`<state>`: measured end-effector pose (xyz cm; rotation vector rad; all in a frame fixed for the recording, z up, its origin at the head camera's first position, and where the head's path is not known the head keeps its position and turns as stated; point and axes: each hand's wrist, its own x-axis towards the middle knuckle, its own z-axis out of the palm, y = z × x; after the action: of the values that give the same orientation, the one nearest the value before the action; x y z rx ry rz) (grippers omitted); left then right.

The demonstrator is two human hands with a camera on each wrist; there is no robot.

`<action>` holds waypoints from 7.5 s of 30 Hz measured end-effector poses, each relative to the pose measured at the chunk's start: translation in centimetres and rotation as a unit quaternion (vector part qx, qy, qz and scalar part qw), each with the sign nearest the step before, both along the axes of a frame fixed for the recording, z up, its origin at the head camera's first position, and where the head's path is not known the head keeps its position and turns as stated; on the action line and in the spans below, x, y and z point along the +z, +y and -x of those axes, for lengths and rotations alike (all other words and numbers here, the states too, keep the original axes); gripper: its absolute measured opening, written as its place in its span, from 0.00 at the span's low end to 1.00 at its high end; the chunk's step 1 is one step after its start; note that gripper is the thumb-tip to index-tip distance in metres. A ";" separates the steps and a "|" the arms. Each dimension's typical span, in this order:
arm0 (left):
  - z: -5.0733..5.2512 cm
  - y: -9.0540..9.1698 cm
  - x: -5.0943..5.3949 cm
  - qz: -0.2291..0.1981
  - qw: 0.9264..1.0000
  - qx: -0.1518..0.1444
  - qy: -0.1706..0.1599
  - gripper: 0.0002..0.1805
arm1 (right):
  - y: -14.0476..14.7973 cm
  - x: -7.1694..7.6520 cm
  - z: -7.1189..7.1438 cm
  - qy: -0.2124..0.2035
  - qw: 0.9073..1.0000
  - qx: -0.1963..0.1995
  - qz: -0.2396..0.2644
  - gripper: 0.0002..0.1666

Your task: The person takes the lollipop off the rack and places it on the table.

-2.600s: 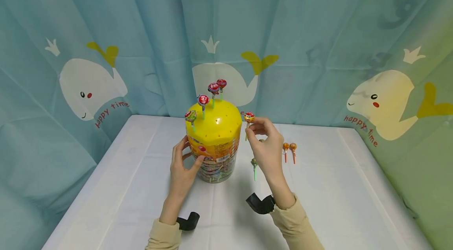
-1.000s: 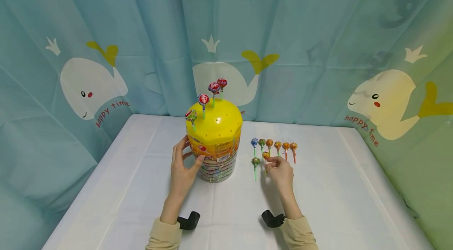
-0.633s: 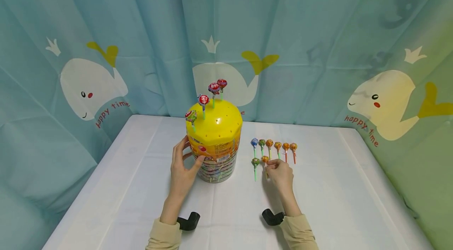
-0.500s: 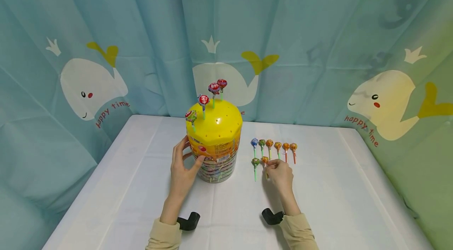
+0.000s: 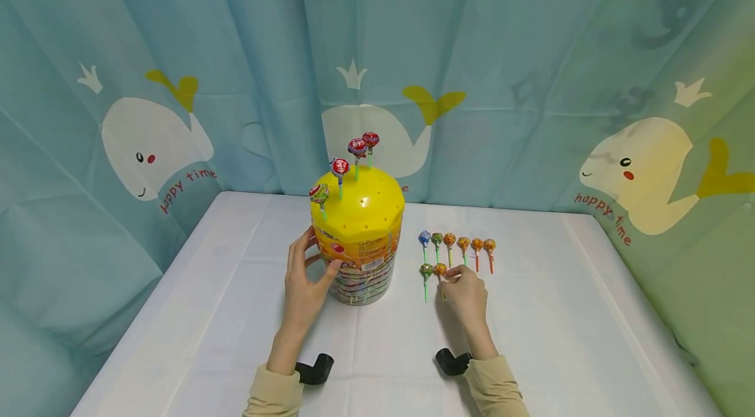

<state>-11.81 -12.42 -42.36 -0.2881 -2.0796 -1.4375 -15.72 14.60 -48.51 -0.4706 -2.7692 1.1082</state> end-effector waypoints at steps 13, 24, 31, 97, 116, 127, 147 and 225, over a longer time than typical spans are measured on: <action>0.1 0.0 -0.2 0.000 1.000 -0.002 -0.005 0.40 | 0.1 0.3 -0.3 -0.006 0.999 0.017 -0.039 0.12; 1.6 -1.0 -3.3 -0.004 1.000 0.001 -0.004 0.43 | 0.0 2.5 -0.6 0.037 0.999 0.015 -0.016 0.13; 1.7 -1.1 -3.5 -0.004 1.000 -0.007 0.006 0.42 | -0.6 5.0 -0.7 0.099 0.995 0.021 0.010 0.14; 1.4 -0.9 -2.9 -0.002 1.000 0.002 -0.029 0.42 | -11.6 19.5 5.8 0.273 0.938 0.170 0.130 0.15; 1.4 -0.9 -3.0 -0.001 1.000 0.000 -0.025 0.42 | -12.1 19.7 6.3 0.299 0.930 0.169 0.131 0.13; 1.4 -0.9 -3.0 0.001 1.000 0.001 -0.022 0.42 | -11.9 20.0 6.4 0.336 0.909 0.188 0.160 0.12; 1.5 -1.0 -3.0 0.003 1.000 -0.001 -0.013 0.42 | -9.0 19.3 4.0 0.352 0.896 0.179 0.202 0.12; 1.4 -0.7 -2.9 -0.004 1.000 -0.003 -0.009 0.43 | 2.2 1.7 0.0 0.043 0.994 -0.017 0.101 0.14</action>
<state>-13.24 -13.17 -45.24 -0.2794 -2.0879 -1.4556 -15.69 16.84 -46.76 -0.4761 -2.5782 1.3744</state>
